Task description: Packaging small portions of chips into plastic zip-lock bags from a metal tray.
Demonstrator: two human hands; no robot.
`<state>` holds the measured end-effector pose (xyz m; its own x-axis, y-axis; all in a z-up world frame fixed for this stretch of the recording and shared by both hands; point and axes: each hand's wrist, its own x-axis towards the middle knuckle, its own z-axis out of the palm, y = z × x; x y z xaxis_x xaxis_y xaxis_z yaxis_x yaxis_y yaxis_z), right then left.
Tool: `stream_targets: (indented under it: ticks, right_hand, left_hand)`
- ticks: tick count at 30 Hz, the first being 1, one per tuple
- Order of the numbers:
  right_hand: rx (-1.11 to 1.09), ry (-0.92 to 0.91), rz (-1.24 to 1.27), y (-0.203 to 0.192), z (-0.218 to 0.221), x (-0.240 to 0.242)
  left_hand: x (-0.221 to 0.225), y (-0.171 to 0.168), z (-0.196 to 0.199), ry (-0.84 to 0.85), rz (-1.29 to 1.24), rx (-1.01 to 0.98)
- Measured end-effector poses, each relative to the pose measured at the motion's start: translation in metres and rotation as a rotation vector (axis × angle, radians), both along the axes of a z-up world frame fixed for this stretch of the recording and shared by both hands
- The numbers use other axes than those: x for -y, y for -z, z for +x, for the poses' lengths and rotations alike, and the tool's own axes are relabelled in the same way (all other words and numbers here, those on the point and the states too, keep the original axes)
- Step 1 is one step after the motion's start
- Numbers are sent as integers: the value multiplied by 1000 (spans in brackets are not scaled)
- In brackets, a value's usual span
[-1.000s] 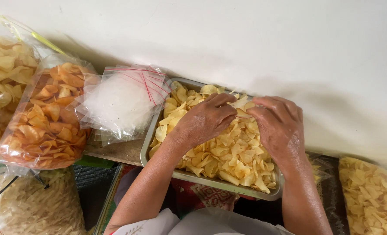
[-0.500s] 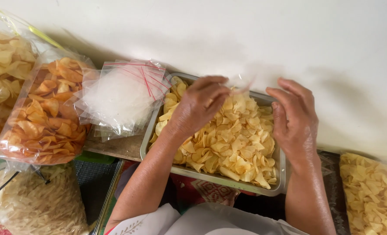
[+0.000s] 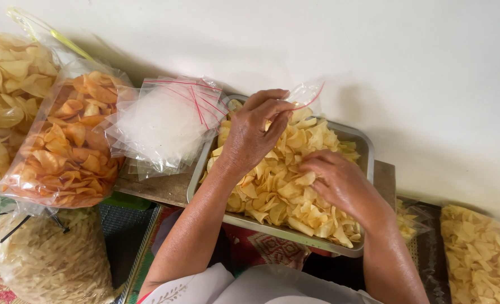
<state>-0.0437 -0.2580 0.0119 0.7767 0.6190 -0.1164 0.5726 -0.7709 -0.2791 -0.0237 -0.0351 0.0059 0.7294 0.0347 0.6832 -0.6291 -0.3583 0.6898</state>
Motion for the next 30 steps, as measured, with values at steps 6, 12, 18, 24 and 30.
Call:
stream_targets:
  ticks: [6, 12, 18, 24, 30]
  right_hand:
    - [-19, 114, 151, -17, 3, 25]
    - [4, 172, 330, -16, 8, 44]
    - [31, 220, 520, -3, 12, 63]
    - [136, 214, 631, -20, 4, 58]
    - [220, 181, 544, -10, 9, 59]
  left_hand:
    - [5, 0, -3, 130, 133, -5]
    - [9, 5, -2, 125, 227, 44]
    - [9, -6, -8, 123, 290, 48]
    - [14, -4, -12, 109, 366, 68]
    - [14, 1, -9, 98, 407, 110]
